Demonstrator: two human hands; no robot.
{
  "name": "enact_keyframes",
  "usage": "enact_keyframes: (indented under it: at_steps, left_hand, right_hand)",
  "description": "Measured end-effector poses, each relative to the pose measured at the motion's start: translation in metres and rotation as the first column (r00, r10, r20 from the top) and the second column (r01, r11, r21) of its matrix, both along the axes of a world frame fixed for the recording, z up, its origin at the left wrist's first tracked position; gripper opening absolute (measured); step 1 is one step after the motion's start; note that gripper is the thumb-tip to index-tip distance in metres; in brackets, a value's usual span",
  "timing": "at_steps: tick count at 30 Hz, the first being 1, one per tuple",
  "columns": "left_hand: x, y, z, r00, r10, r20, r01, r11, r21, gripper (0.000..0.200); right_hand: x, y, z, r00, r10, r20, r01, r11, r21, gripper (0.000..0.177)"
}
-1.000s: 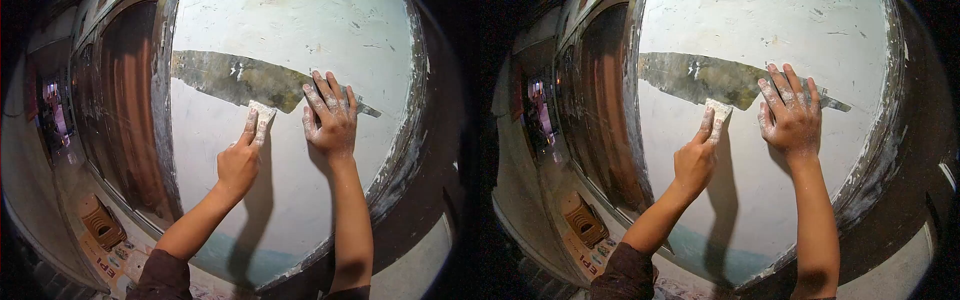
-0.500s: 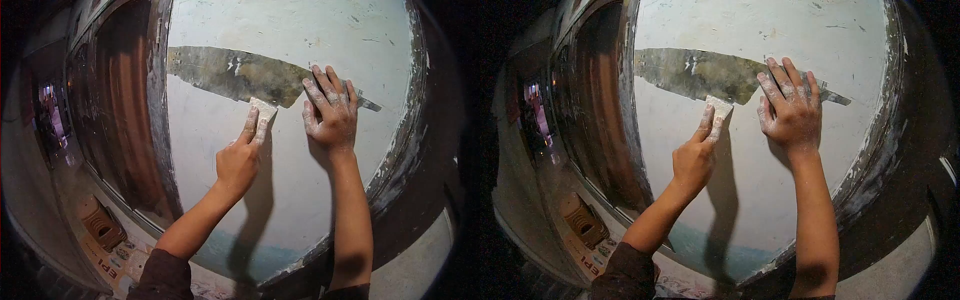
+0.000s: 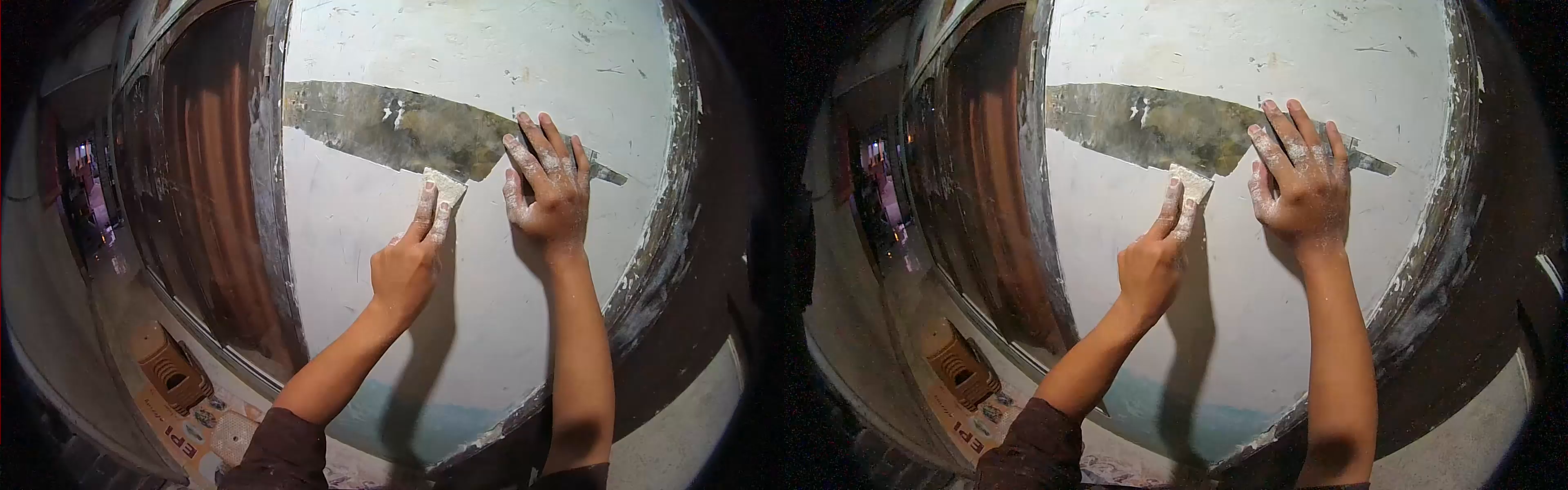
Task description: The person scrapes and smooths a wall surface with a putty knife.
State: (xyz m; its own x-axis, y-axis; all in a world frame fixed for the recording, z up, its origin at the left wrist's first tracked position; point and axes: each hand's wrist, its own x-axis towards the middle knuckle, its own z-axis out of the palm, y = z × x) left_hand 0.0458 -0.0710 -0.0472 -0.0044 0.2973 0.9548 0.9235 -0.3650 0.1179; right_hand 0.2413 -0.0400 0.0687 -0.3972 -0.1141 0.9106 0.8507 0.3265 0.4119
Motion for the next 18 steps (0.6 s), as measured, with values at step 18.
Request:
enact_keyframes:
  at_steps: [18]
  left_hand:
    - [-0.013,-0.001,-0.005,0.998,0.024,0.063,-0.021,0.998,-0.054,0.071]
  right_hand:
    - [0.001,0.001,-0.001,1.0,0.019,-0.008,-0.019,1.0,0.0,0.039]
